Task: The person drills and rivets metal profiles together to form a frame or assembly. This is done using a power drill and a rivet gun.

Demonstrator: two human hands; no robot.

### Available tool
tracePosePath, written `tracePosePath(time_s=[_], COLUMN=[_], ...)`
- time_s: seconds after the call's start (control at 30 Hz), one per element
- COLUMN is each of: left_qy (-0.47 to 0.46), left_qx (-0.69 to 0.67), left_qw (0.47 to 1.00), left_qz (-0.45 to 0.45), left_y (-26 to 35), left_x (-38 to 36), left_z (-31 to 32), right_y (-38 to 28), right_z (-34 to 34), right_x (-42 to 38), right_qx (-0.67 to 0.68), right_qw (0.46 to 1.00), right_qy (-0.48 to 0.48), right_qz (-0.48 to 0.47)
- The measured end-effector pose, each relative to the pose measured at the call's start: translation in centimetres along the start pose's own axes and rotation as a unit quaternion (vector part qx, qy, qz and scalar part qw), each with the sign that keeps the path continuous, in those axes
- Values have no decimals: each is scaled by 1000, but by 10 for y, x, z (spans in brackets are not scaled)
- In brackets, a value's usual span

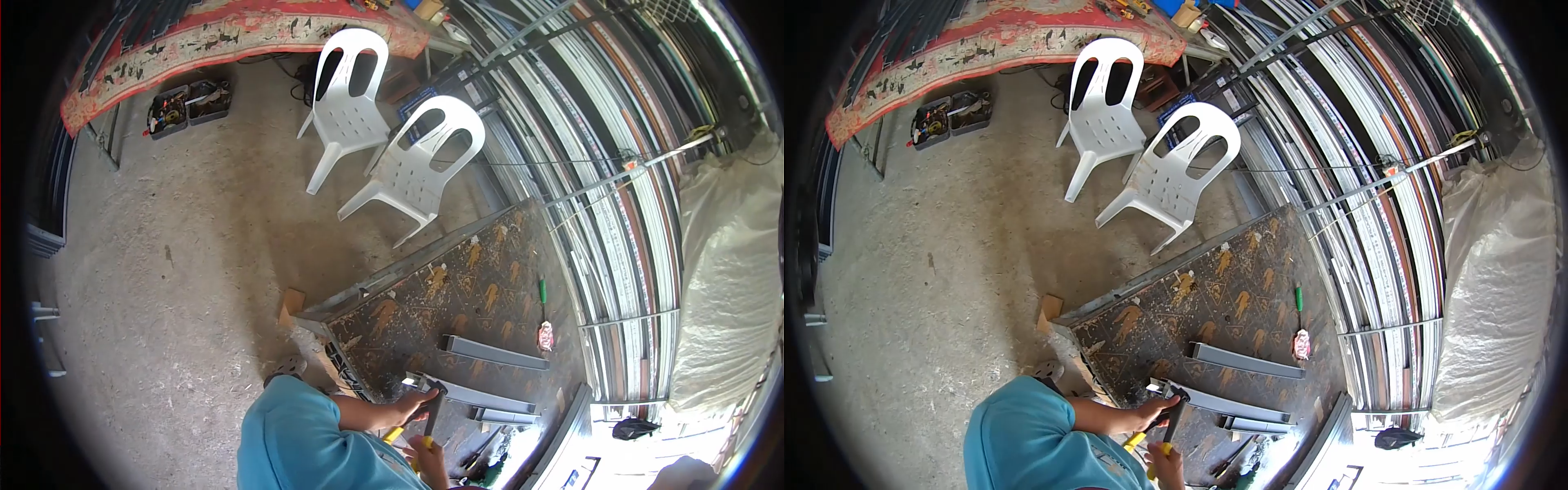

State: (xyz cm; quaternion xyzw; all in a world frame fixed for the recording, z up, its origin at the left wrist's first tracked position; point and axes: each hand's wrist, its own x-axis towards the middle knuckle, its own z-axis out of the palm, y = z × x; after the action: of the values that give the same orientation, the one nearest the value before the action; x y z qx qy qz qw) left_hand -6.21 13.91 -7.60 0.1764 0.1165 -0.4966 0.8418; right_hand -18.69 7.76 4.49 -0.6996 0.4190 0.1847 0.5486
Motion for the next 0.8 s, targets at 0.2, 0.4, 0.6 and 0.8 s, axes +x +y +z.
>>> tracePosePath(time_s=[0.2,0.4,0.6,0.8], left_qy=[46,41,122,91], left_qx=[-30,2,10,159], left_qw=[998,999,992,982], left_qz=[-34,-34,2,-44], left_y=[-6,-7,-22,-19], left_x=[3,8,21,10], left_z=[3,2,0,-2], right_y=[19,55,92,108], right_z=[-16,17,14,23], right_x=[31,32,62,80], right_qx=[-198,106,229,-19], right_qw=[975,993,969,994], right_qy=[73,-41,-82,84], right_qz=[-65,26,42,-69])
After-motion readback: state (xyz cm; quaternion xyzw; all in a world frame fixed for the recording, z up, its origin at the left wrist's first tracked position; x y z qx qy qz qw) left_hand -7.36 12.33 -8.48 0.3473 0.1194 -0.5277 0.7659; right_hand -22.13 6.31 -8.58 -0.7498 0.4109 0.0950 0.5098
